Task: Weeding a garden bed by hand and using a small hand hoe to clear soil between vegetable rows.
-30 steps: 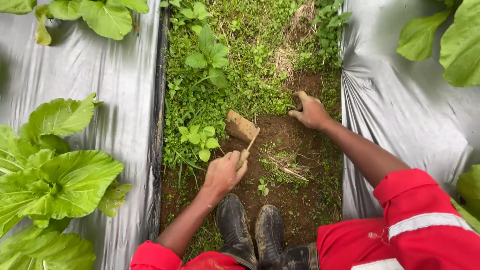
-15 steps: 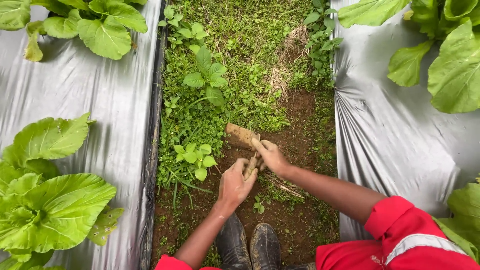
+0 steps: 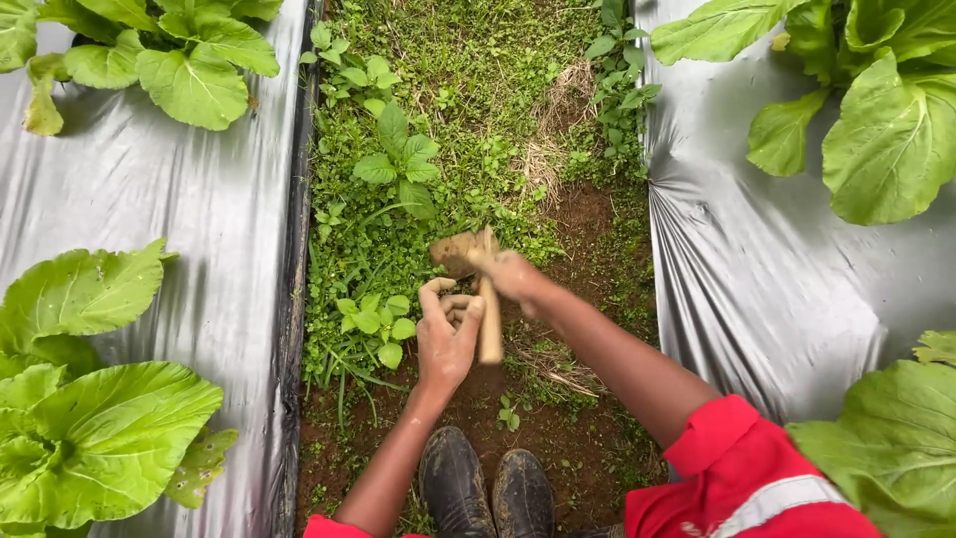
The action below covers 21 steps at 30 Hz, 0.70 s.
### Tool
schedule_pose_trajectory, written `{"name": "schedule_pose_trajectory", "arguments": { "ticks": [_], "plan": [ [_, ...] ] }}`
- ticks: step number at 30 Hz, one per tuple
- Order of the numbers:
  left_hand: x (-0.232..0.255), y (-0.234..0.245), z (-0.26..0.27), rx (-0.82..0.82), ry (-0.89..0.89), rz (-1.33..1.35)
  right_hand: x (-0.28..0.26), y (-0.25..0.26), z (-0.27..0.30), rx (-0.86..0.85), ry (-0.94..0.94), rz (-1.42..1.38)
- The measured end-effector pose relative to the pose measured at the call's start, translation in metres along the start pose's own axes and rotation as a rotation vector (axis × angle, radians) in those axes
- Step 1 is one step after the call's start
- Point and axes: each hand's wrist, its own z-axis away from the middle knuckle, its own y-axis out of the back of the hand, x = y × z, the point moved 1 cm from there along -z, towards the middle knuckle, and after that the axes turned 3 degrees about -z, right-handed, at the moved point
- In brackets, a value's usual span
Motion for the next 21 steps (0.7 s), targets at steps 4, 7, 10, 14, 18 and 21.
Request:
{"name": "schedule_pose_trajectory", "arguments": {
  "ticks": [4,7,10,14,18,21],
  "plan": [
    [-0.030,-0.015,0.004,0.173,-0.227,0.084,-0.039,0.032,0.020,-0.034,-0.056,-0.411],
    [-0.044,-0.036,0.017,0.142,-0.241,-0.026,-0.032,0.035,0.052,0.253,0.038,-0.453],
    [-0.015,-0.048,0.022,-0.247,-0.276,-0.526,-0.033,0.040,0.078,0.474,0.125,-0.641],
    [0.011,-0.069,0.028,-0.690,-0.793,-1.136,0.012,0.057,0.068,0.641,0.229,-0.972],
    [-0.017,-0.105,0.004,-0.911,-1.108,-1.538,0.033,0.070,0.051,0.682,0.216,-1.130],
    [-0.137,-0.153,-0.017,-0.532,-1.299,-1.144,0.036,0.070,0.048,0.675,0.222,-1.148]
  ]
}}
